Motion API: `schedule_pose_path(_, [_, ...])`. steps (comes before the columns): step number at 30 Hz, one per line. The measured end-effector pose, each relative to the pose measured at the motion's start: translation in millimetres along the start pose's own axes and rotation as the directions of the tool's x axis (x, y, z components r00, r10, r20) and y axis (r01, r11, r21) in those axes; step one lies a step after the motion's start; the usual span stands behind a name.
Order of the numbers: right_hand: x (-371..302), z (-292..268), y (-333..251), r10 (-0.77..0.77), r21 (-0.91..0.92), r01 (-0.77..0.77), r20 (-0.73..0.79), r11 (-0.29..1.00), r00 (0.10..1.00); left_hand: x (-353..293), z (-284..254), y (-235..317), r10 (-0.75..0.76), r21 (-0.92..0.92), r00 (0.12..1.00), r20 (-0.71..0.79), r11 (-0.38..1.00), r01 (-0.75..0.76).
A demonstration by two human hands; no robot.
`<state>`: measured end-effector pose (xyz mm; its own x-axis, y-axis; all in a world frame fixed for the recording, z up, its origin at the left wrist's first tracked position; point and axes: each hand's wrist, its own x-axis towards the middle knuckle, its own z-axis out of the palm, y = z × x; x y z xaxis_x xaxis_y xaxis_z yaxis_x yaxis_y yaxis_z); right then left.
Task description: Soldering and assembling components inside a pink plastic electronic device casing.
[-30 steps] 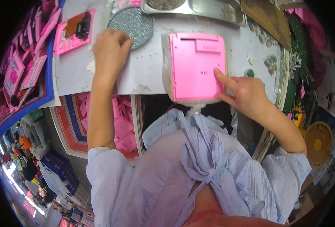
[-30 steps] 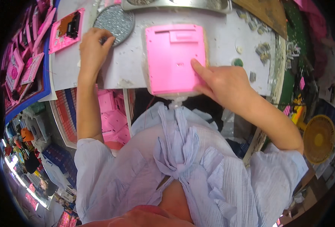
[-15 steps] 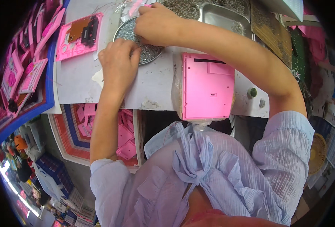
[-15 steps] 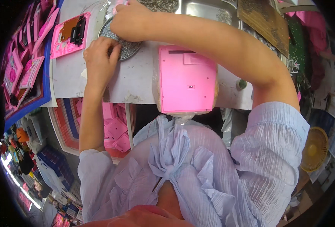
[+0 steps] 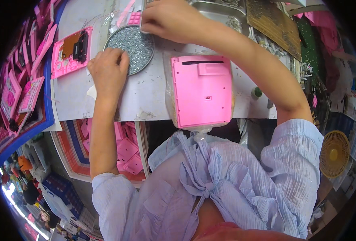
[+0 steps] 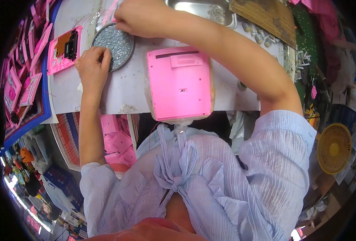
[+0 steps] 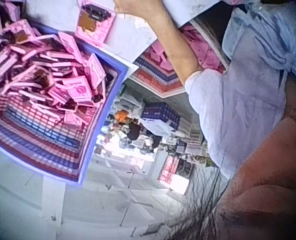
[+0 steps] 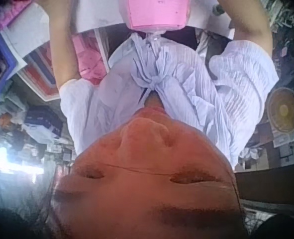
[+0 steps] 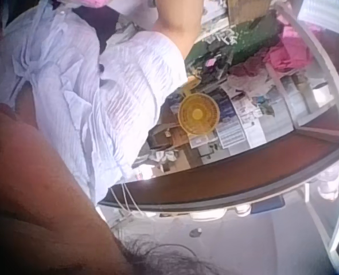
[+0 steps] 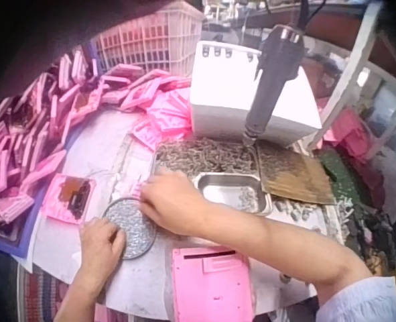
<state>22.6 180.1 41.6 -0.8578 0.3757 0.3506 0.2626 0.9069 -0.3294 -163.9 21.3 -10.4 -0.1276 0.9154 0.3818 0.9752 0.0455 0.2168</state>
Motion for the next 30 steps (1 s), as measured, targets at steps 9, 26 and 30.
schedule_pose_path(9, [-159.6,-76.1,12.9,0.484,0.475,-0.475,0.113,0.74,0.868,-0.4,-2.1,2.9,-0.162,-0.352,0.987,-0.024,0.925,0.143])
schedule_pose_path(26, [-161.3,-75.2,10.3,0.138,0.09,-0.138,0.013,0.986,0.99,-55.3,-47.3,63.6,-0.191,-0.728,0.969,0.155,0.641,0.243])
schedule_pose_path(30, [-152.4,-75.5,9.4,0.008,-0.086,-0.005,0.037,0.996,0.999,-61.6,-42.8,59.6,-0.179,-0.732,0.97,0.166,0.636,0.243])
